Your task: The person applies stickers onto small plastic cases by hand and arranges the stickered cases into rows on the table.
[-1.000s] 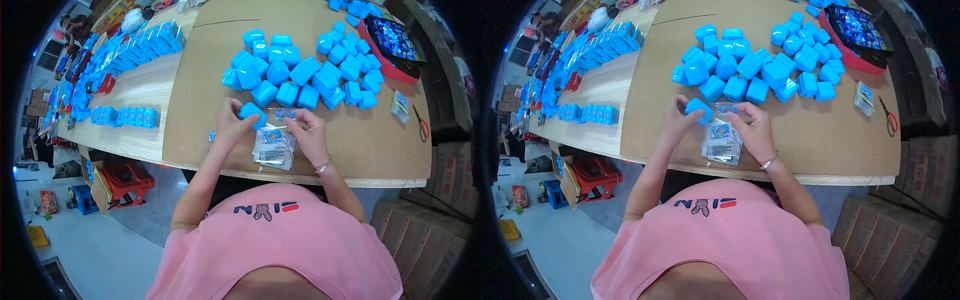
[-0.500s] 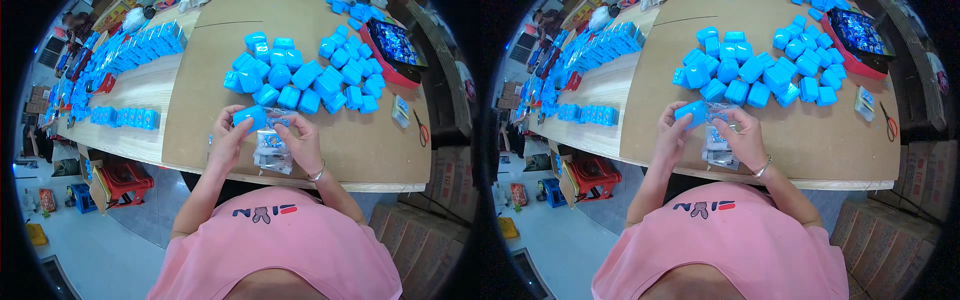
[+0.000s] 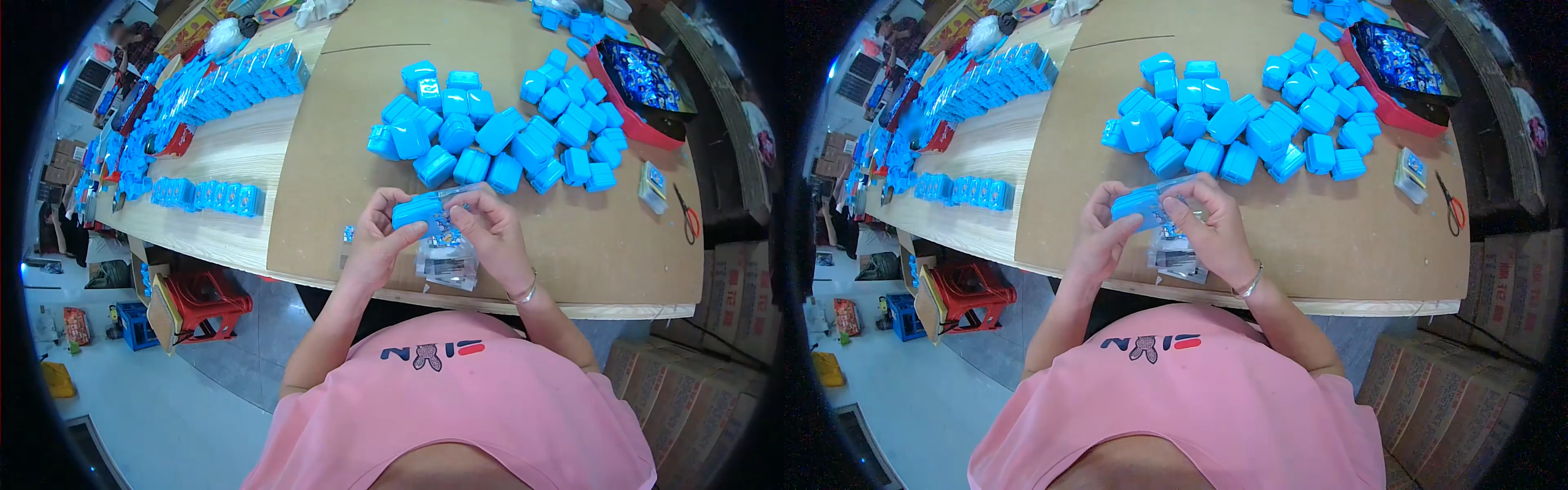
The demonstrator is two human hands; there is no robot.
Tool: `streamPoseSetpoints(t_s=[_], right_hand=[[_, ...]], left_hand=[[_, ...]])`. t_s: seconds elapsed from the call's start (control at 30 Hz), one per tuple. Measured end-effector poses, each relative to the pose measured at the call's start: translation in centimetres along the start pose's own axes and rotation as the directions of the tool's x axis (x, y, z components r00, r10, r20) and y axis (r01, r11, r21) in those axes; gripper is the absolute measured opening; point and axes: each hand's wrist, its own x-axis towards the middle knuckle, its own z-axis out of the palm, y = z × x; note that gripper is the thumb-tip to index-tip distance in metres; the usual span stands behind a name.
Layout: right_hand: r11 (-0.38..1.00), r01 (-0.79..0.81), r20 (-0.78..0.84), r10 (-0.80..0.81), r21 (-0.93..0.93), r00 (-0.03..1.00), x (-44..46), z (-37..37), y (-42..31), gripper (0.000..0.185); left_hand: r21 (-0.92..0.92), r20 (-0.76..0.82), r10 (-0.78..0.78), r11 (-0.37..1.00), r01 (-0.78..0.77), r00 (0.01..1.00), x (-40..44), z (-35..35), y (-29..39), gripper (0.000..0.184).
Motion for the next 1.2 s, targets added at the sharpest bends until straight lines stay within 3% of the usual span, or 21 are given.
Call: streamPoseSetpoints(t_s=[0.07, 0.2, 0.23, 0.3, 0.37, 0.53, 0.87, 1.2], right_hand=[[0.994, 0.058, 0.015, -0.057, -0.097, 0.998, -0.1, 0.0, -0.2, 0.021], [0.993, -0.103, -0.012, 0.104, 0.065, 0.995, 0.0, 0.7, -2.1, 0.052], [0.993, -0.101, -0.014, 0.102, 0.065, 0.995, 0.1, 0.9, -2.1, 0.052], [0.948, 0.144, -0.065, -0.169, -0.285, 0.984, 0.3, 1.8, -2.1, 0.073], [0.727, 0.331, -0.013, -0.424, -0.602, 0.905, 0.4, 2.6, -2.1, 0.093], [0.573, 0.339, 0.025, -0.485, -0.746, 0.874, 0.4, 3.6, -1.1, 0.112], [0.758, 0.367, -0.039, -0.457, -0.540, 0.888, 0.3, 2.1, -1.2, 0.104], [0.708, 0.448, 0.051, -0.506, -0.546, 0.861, 0.3, 2.5, -1.3, 0.094]], left_hand=[[-0.005, 0.004, -0.008, 1.000, 0.008, 1.000, -0.1, 0.1, 0.0, 0.041], [-0.060, -0.012, 0.004, 0.998, -0.005, 1.000, -0.1, 0.7, -0.3, 0.041], [-0.059, -0.009, 0.005, 0.998, -0.005, 1.000, -0.1, 0.8, -0.3, 0.041], [-0.075, -0.046, 0.011, 0.997, -0.015, 0.999, -0.2, 1.0, -0.4, 0.043], [-0.094, -0.088, 0.017, 0.995, -0.025, 0.996, -0.4, 1.3, -0.5, 0.045], [-0.033, -0.123, 0.024, 0.999, -0.028, 0.992, 0.0, 3.8, 0.0, 0.051], [-0.054, -0.070, 0.027, 0.998, -0.030, 0.997, -1.4, 3.5, 0.3, 0.053], [-0.049, -0.058, 0.012, 0.999, -0.015, 0.998, -2.3, 2.5, 0.4, 0.044]])
